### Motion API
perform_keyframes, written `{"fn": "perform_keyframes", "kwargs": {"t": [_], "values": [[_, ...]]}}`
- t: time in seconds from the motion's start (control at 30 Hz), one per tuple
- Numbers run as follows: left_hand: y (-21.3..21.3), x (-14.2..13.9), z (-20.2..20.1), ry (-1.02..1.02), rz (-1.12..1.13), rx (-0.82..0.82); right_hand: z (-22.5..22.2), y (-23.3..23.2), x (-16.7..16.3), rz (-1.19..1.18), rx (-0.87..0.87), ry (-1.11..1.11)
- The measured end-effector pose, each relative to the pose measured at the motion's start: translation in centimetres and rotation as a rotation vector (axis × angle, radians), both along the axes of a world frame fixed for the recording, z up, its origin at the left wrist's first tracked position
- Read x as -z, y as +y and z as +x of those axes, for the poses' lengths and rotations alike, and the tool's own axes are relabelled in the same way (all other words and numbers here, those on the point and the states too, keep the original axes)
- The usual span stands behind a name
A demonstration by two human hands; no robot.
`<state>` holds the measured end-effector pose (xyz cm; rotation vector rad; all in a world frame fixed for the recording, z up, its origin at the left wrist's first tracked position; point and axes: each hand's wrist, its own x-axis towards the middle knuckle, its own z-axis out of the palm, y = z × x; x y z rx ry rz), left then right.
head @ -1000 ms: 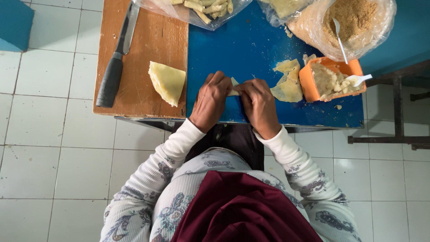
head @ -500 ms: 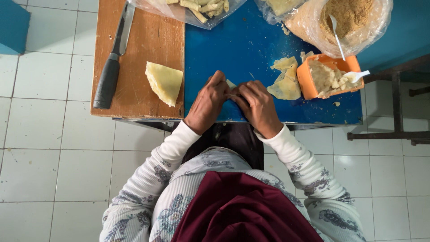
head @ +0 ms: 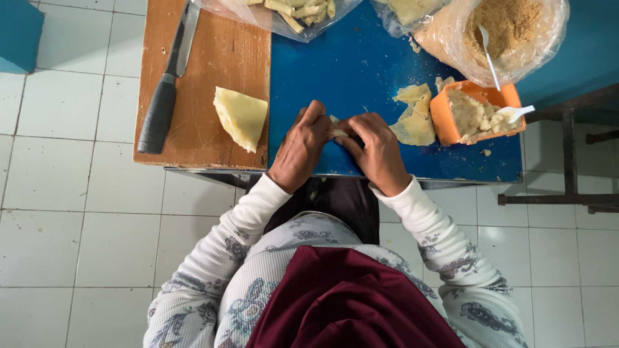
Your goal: The person sits at a desk and arranges thin triangular pieces of a pale food, likely cheese or pastry, into an overlapping fan pattern on the blue table surface. They occasionally scoop a brown powdery substance from a plastic bag with a spoon and sprinkle it over the pieces, then press and align the slices by hand.
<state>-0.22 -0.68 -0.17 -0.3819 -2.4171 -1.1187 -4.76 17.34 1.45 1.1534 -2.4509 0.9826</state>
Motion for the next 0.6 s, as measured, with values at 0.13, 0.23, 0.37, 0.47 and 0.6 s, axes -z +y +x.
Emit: {"fn": "perform_keyframes", "kwargs": {"t": [0.13, 0.23, 0.37, 0.47, 0.6], "values": [[-0.1, -0.1, 0.2, 0.045, -0.016, 0.009, -0.1, -0.2, 0.4, 0.087, 0.043, 0.084], [-0.1, -0.5, 0.5, 0.057, -0.044, -0.045, -0.2, -0.4, 0.6, 0.117, 0.083, 0.172], [0.1, -0.7, 0.6, 0.068, -0.109, -0.117, 1.0, -0.3, 0.4, 0.154, 0.088, 0.190], [0.2, -0.6, 0.4, 0.079, -0.106, -0.134, 2.0, -0.2, 0.0, 0.196, 0.108, 0.244], [0.4, -0.4, 0.9, 0.050, -0.029, -0.153, 2.4, -0.4, -0.4, 0.272, 0.162, 0.281]]}}
